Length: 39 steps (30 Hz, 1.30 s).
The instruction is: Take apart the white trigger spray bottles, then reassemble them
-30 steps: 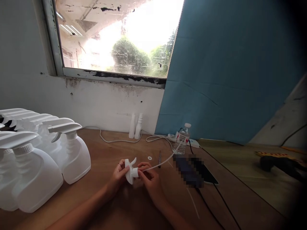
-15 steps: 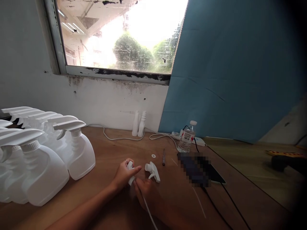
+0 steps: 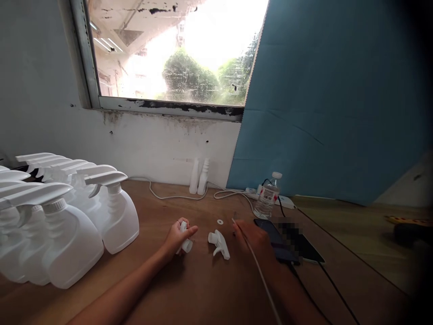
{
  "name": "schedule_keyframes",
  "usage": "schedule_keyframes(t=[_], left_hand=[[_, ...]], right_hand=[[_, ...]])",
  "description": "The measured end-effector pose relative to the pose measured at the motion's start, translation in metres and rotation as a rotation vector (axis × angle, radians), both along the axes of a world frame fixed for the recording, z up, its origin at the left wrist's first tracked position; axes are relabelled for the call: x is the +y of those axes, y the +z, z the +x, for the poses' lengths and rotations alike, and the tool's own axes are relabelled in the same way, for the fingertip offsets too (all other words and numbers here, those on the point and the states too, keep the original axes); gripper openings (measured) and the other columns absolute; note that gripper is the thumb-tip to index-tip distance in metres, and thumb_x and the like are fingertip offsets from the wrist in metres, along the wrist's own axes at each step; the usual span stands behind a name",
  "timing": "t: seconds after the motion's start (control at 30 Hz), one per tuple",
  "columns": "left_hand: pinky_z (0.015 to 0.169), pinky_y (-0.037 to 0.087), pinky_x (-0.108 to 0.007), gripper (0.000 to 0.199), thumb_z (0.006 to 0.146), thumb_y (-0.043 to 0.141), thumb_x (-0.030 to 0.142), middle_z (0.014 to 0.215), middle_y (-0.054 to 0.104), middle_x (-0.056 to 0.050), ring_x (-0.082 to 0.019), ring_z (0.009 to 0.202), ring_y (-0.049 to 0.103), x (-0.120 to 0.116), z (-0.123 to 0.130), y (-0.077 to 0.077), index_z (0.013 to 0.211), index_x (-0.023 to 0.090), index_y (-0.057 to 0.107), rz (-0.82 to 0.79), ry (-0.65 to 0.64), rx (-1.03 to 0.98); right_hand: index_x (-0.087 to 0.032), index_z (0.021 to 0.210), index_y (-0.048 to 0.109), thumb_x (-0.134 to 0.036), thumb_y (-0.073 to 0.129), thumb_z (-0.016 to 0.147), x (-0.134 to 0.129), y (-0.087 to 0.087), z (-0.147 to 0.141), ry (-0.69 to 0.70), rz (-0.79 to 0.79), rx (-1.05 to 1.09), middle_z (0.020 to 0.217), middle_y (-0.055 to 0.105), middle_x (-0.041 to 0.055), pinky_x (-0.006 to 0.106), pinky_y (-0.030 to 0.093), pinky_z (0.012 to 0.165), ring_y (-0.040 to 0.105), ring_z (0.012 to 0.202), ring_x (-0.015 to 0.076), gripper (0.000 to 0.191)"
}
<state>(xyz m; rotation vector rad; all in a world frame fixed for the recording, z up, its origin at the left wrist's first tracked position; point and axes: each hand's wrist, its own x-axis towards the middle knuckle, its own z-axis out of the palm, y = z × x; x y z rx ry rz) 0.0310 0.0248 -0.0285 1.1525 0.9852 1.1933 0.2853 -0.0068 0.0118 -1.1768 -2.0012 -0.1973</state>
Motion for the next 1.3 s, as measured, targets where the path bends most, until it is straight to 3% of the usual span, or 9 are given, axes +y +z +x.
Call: schedule_keyframes(t=[0.07, 0.23, 0.37, 0.57, 0.77, 0.9, 1.03, 1.17, 1.3], left_hand=[[0.023, 0.021, -0.016, 0.055, 0.062, 0.075, 0.058, 0.051, 0.049, 0.011, -0.006, 0.024, 0.037, -0.003, 0.0, 0.002, 0.08, 0.023, 0.037, -0.015, -0.016, -0.059], [0.025, 0.025, -0.015, 0.054, 0.064, 0.073, 0.06, 0.059, 0.051, 0.01, -0.005, 0.03, 0.042, -0.006, -0.004, 0.007, 0.083, 0.023, 0.038, -0.037, -0.027, -0.159], [0.028, 0.031, -0.016, 0.055, 0.063, 0.076, 0.056, 0.063, 0.053, 0.008, -0.007, 0.035, 0.048, -0.006, -0.005, 0.005, 0.087, 0.022, 0.04, -0.047, -0.054, -0.183], [0.034, 0.038, -0.018, 0.053, 0.064, 0.079, 0.041, 0.063, 0.053, 0.007, -0.01, 0.043, 0.052, -0.01, -0.006, 0.007, 0.094, 0.021, 0.039, -0.084, -0.071, -0.281], [0.034, 0.038, -0.02, 0.04, 0.062, 0.071, 0.029, 0.067, 0.052, 0.006, -0.008, 0.043, 0.048, -0.008, -0.009, 0.008, 0.084, 0.021, 0.039, -0.092, -0.059, -0.381], [0.035, 0.039, -0.02, 0.033, 0.061, 0.065, 0.025, 0.066, 0.049, 0.006, -0.008, 0.044, 0.046, -0.008, -0.011, 0.008, 0.081, 0.021, 0.039, -0.107, -0.05, -0.39], [0.034, 0.036, -0.019, 0.032, 0.059, 0.064, 0.024, 0.061, 0.048, 0.006, -0.008, 0.043, 0.043, -0.009, -0.01, 0.009, 0.078, 0.021, 0.039, -0.097, -0.064, -0.376], [0.034, 0.032, -0.018, 0.04, 0.058, 0.073, 0.028, 0.058, 0.047, 0.008, -0.006, 0.041, 0.041, -0.008, -0.008, 0.008, 0.079, 0.02, 0.04, -0.082, -0.054, -0.351], [0.037, 0.033, -0.017, 0.05, 0.057, 0.082, 0.033, 0.057, 0.045, 0.009, -0.005, 0.042, 0.042, -0.005, -0.007, 0.004, 0.08, 0.02, 0.039, -0.075, -0.035, -0.327]], right_hand=[[-0.022, 0.097, 0.069, -0.036, 0.045, 0.094, 0.022, 0.001, 0.029, -0.028, 0.006, -0.115, 0.091, 0.071, 0.0082, 0.032, 0.044, 0.075, 0.063, 0.075, 0.0193, 0.028], [-0.023, 0.123, 0.061, -0.014, 0.033, 0.09, 0.045, -0.015, 0.077, -0.02, -0.072, -0.278, 0.107, 0.07, 0.0081, 0.036, 0.047, 0.077, 0.066, 0.093, 0.0231, 0.044], [-0.021, 0.131, 0.055, -0.007, 0.033, 0.085, 0.042, -0.022, 0.076, -0.127, -0.059, -0.249, 0.114, 0.067, 0.0103, 0.037, 0.047, 0.083, 0.063, 0.102, 0.0233, 0.053], [-0.029, 0.132, 0.054, 0.008, 0.031, 0.07, 0.041, -0.032, 0.05, -0.038, -0.183, -0.474, 0.134, 0.057, 0.0056, 0.04, 0.042, 0.089, 0.054, 0.116, 0.023, 0.076], [-0.021, 0.094, 0.068, -0.012, 0.043, 0.087, 0.039, -0.022, 0.046, 0.038, -0.127, -0.373, 0.101, 0.07, 0.0097, 0.039, 0.042, 0.085, 0.061, 0.094, 0.0236, 0.027], [-0.022, 0.096, 0.056, -0.03, 0.052, 0.088, 0.02, -0.005, 0.033, -0.02, -0.019, 0.179, 0.086, 0.066, 0.0068, 0.034, 0.047, 0.076, 0.061, 0.079, 0.0206, 0.012], [-0.023, 0.093, 0.047, -0.043, 0.052, 0.088, 0.006, 0.006, 0.017, 0.077, -0.285, 0.73, 0.064, 0.057, -0.002, 0.024, 0.041, 0.046, 0.05, 0.048, 0.0126, 0.021], [-0.021, 0.09, 0.05, -0.048, 0.057, 0.082, 0.01, 0.005, 0.017, 0.127, -0.502, 0.651, 0.058, 0.057, -0.0019, 0.023, 0.037, 0.04, 0.048, 0.042, 0.0125, 0.029], [-0.021, 0.088, 0.057, -0.04, 0.058, 0.077, 0.015, 0.004, 0.03, -0.092, -0.247, 0.32, 0.056, 0.056, -0.0013, 0.025, 0.037, 0.048, 0.05, 0.046, 0.0139, 0.022]])
